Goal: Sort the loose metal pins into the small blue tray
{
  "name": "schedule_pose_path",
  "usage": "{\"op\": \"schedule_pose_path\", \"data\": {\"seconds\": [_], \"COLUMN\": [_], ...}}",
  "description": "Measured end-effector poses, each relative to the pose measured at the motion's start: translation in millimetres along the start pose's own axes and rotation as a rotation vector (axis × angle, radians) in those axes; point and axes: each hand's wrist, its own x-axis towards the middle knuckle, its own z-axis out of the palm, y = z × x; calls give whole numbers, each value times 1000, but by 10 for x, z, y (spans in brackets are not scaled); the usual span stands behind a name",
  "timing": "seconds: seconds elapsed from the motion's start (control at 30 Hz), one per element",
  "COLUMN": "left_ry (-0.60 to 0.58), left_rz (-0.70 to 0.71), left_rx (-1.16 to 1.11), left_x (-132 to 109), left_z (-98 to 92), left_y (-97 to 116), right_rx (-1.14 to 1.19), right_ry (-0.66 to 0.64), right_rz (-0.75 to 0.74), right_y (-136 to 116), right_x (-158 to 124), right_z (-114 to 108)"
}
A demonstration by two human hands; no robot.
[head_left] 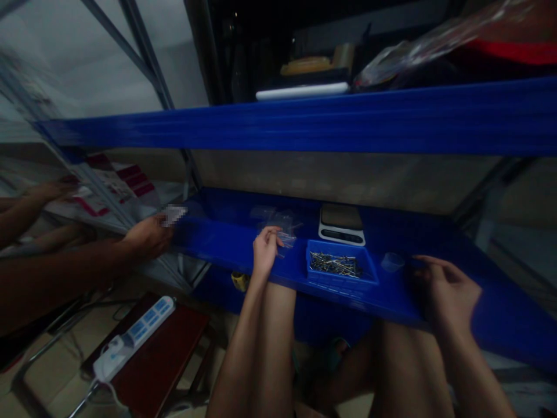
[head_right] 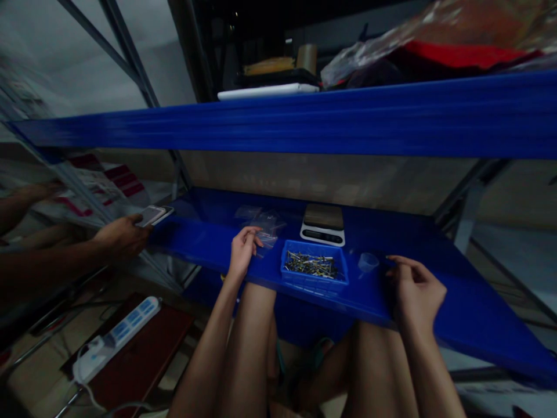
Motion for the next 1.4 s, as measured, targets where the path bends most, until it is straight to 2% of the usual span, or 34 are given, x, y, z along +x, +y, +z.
{"op": "schedule_pose_path", "data": {"seconds": [0.4, 0.7, 1.03, 1.4], "left_ry": [-20, -30, -39, -6], "left_rz": [-5, -9, 2, 72], "left_rx": [4, 5, 26, 70], "left_x": [-20, -26, -45, -49], "left_z": [5, 3, 6, 26], "left_y": [20, -21, 27, 52], "right_rx": [11, 19, 28, 50], "right_ry": [12, 29, 47, 50], "right_rz": [20, -23, 18, -21], "right_y": [-144, -38, -154, -29], "right_x": [-76, -52, -111, -45], "right_z": [-1, -20, -4, -10]}}
